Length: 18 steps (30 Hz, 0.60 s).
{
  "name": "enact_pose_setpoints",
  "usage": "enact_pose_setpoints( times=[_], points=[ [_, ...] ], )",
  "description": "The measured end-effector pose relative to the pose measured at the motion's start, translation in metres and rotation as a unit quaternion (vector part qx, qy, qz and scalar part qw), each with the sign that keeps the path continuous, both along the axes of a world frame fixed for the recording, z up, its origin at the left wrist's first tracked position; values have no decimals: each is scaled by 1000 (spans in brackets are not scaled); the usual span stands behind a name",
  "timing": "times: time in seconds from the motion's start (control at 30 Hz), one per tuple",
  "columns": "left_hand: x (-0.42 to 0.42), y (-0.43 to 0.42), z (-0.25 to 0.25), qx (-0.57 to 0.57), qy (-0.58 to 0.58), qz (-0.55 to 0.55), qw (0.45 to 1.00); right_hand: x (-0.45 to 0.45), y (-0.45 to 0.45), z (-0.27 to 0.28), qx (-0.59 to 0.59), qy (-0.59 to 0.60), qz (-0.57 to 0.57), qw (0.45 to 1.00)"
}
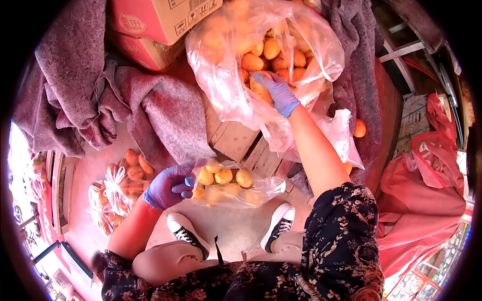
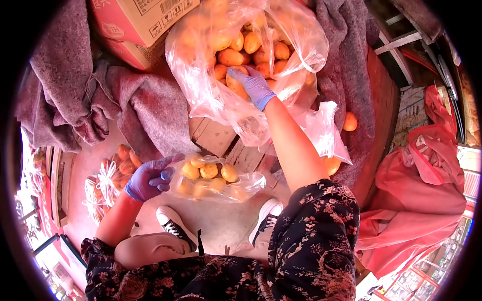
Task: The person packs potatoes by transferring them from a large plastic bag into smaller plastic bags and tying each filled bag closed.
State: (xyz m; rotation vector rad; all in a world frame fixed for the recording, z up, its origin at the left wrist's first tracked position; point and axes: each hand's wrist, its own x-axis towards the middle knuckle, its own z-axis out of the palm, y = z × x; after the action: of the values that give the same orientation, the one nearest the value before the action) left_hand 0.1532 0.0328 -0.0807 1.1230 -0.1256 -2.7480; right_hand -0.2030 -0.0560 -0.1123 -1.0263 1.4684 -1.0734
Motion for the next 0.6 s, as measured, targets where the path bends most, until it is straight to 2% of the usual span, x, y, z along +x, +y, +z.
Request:
enact_pose_setpoints(
  times=[0.07,0.1,0.2,0.23,0.33,0.43,0.53,0.57,0.6],
  points=[
    [-2,-2,5,-8,25,-4,1000,9,10,9,11,-130,24,991],
    [-3,-2,6,-10,37,-6,999,8,15,17,64,-191,41,979],
    [-5,-1,5,-2,34,-2,999,6,18,10,29,-57,202,977],
    [-6,-1,5,-5,28,-5,1000,6,8,-6,-18,79,255,964],
    [-9,-2,4,-16,12,-17,1000,27,-20,2,63,324,348,878],
    [-10,-2,0,-29,24,-21,999,45,-39,-9,53,450,392,801],
    [-7,1,-1,-31,36,-14,999,26,-45,-43,-26,397,393,829],
    [-7,3,2,-34,26,-12,999,24,-24,-8,8,356,339,871],
    [-6,5,5,-36,15,-9,999,13,-14,-18,-18,262,292,920]
  ],
)
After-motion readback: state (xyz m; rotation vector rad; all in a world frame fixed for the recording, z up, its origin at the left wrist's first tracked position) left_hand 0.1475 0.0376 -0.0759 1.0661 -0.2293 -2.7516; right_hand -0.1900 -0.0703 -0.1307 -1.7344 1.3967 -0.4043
